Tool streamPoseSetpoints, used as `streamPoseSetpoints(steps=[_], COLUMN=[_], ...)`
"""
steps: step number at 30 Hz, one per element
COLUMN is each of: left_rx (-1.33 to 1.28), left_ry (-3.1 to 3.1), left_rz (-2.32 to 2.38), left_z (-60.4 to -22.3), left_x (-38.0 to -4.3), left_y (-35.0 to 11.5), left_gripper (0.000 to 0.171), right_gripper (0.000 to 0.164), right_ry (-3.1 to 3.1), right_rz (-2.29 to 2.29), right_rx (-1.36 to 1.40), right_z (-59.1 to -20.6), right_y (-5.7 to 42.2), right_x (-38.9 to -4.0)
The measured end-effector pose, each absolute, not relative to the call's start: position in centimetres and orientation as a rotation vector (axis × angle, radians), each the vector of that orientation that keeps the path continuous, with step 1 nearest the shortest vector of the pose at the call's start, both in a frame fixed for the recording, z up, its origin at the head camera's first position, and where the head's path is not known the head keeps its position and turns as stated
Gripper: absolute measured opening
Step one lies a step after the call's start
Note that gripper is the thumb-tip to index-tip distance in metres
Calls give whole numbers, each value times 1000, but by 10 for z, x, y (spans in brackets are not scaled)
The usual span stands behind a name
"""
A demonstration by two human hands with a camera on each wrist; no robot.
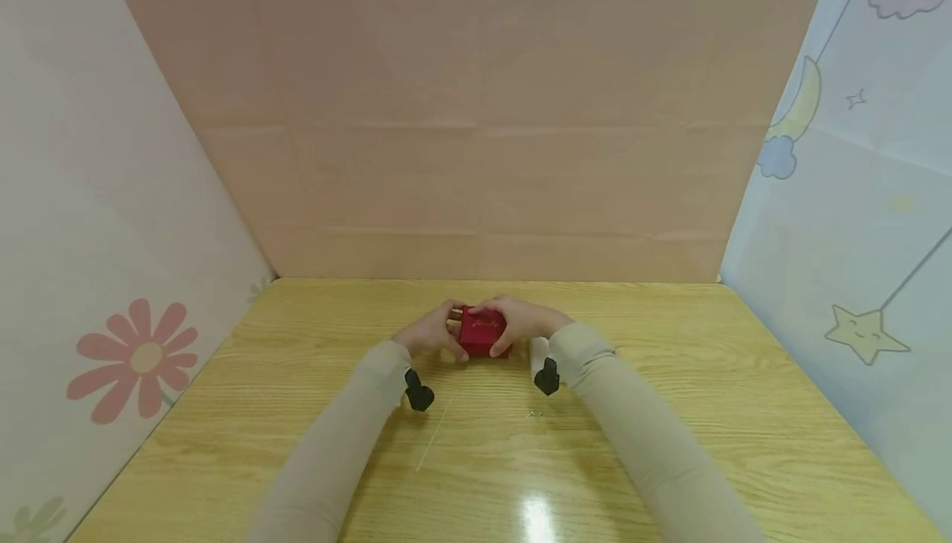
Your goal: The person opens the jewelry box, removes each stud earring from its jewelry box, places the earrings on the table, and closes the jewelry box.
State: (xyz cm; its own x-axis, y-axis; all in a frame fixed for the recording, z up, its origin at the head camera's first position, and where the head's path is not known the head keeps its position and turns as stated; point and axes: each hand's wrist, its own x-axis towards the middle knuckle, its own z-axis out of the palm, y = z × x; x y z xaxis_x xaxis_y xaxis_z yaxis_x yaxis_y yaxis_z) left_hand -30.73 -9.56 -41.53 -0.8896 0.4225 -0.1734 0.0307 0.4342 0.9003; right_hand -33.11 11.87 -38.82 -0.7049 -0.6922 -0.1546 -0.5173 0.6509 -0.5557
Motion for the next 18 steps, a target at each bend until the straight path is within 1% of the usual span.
streamPoseSetpoints(steps=[8, 18], left_rx=[351, 354], left_ry=[2297, 2303], left_rz=[1467, 1435], left_z=[-419, -420], left_x=[-306, -306], left_y=[-95, -96], left_gripper=[100, 105], right_gripper=[76, 79], right_ry=[2517, 2527], right_rz=[-686, -670], right_rx=[-894, -954], right_z=[-389, -389], right_y=[118, 118], right_x=[-327, -327])
